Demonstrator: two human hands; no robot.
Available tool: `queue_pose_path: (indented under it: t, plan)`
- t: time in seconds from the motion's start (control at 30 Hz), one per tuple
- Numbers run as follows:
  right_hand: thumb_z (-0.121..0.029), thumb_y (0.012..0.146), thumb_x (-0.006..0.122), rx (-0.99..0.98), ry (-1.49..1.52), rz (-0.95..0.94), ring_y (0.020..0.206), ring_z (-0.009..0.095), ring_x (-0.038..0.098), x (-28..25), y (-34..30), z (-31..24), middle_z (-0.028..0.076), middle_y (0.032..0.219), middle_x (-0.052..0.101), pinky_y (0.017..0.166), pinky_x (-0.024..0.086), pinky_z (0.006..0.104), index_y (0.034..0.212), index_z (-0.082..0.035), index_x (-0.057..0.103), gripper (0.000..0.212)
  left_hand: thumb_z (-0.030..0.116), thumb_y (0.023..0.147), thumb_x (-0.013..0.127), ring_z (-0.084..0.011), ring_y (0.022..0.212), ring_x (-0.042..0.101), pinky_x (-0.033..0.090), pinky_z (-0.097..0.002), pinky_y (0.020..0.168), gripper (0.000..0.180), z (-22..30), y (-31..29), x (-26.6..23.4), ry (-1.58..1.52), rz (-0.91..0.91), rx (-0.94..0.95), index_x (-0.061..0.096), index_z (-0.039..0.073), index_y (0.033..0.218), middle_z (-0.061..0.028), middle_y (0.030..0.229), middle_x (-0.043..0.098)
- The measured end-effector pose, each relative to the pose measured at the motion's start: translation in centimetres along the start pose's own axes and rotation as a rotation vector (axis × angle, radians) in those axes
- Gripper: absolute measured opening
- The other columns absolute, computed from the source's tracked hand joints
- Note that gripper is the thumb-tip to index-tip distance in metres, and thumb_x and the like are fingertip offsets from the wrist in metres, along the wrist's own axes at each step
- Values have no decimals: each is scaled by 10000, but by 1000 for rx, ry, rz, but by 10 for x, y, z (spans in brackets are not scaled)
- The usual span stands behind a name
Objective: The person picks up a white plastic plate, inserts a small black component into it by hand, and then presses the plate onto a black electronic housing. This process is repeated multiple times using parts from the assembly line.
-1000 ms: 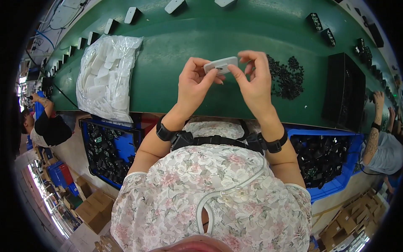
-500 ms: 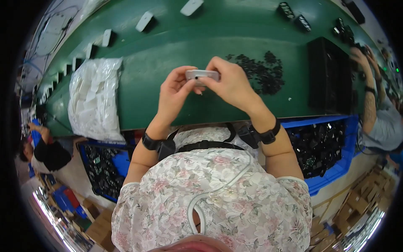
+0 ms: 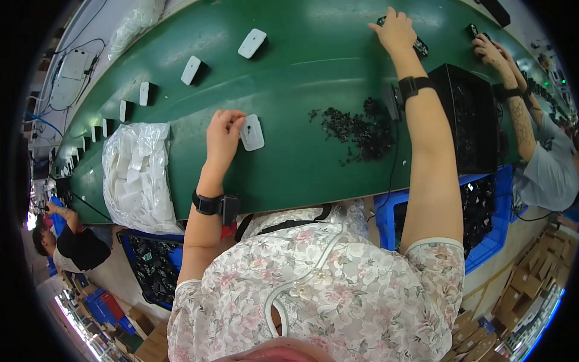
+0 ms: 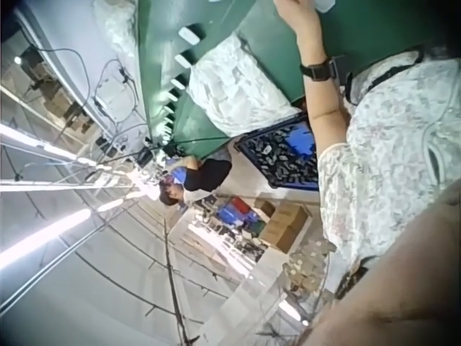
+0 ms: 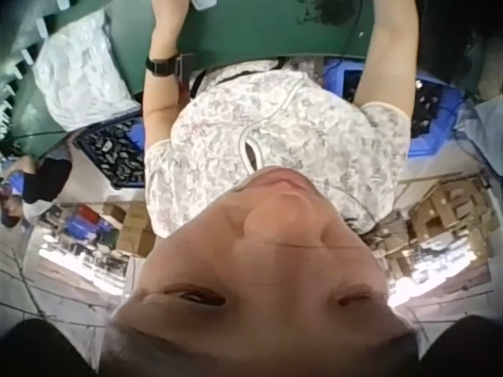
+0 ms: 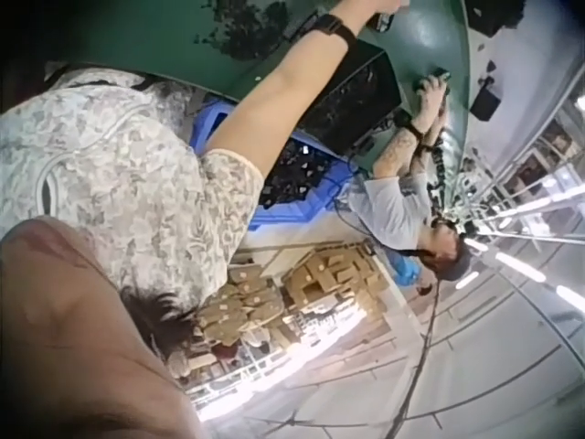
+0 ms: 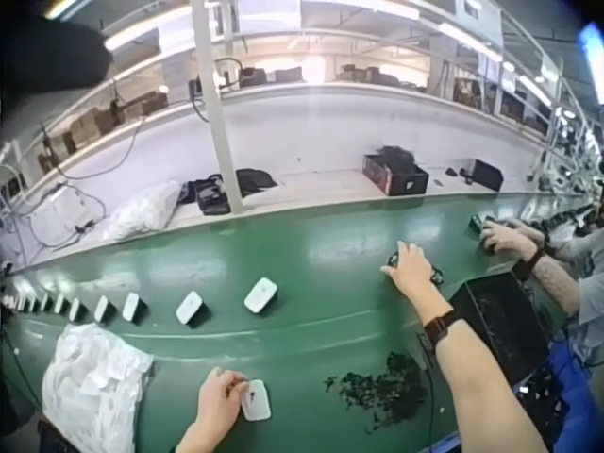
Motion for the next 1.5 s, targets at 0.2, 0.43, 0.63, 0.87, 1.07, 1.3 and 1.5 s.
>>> queue_pose_path:
  t: [0.2, 0.43, 0.63, 0.87, 1.07, 1.3, 1.5]
  plan:
    - [-337, 814, 678, 97, 95, -226, 1033, 323, 589, 3, 4, -19, 212, 1170, 545, 858, 493, 404, 1257, -53, 506, 554, 301, 733, 752, -309, 878, 540, 471, -369, 701, 545, 37, -21, 1, 436, 102, 109, 515, 13, 1131, -140, 987, 512]
    - [-120, 792, 680, -63, 1054, -605, 1065, 188, 525, -34, -88, -94, 58, 1095, 548, 918, 415, 307, 1197, -40, 503, 450, 57, 702, 713, -327, 999, 497, 415, -402, 836, 576, 43, -36, 17, 317, 80, 367, 476, 36, 1227, -140, 1127, 526]
    - [-41, 783, 649, -346, 646, -373, 1040, 275, 557, -68, -110, -123, 108, 1118, 574, 922, 428, 328, 1195, -50, 525, 431, 4, 713, 678, -287, 1061, 513, 408, -397, 854, 535, 40, -28, 20, 182, 16, 442, 509, 70, 1217, -91, 1113, 574]
    - [-19, 765, 665, -500, 945, -321, 1046, 294, 574, -113, -148, -188, 134, 1136, 597, 911, 453, 341, 1147, -33, 566, 395, -63, 755, 603, -309, 1111, 523, 437, -389, 922, 520, 27, -37, 4, -117, 89, 305, 501, 66, 1248, -117, 1202, 562]
    - [-11, 753, 661, -599, 850, -413, 1049, 289, 554, -113, -175, -218, 94, 1120, 599, 882, 467, 368, 1123, -44, 566, 383, -104, 805, 501, -305, 1176, 513, 441, -369, 972, 447, 28, -39, 2, -139, 57, 354, 539, 48, 1224, -118, 1282, 541]
    - [-8, 759, 649, -608, 809, -361, 1040, 279, 559, -112, -182, -220, 87, 1138, 594, 866, 475, 364, 1120, -54, 574, 372, -75, 762, 496, -289, 1178, 522, 435, -376, 975, 458, 28, -40, 7, 97, 37, 448, 591, 61, 1189, -97, 1261, 571]
    - [-2, 756, 641, -575, 779, -284, 1031, 274, 564, -112, -190, -223, 84, 1143, 595, 858, 482, 361, 1131, -64, 584, 384, -58, 755, 517, -279, 1187, 516, 439, -380, 957, 491, 24, -39, 10, 206, -1, 488, 569, 66, 1228, -78, 1293, 551]
Point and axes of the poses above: each hand's wrist, its own y-axis towards the middle knuckle, its own x-axis out of the palm, z = x × y, the point moved 6 cm from there along y, towards the middle knuckle
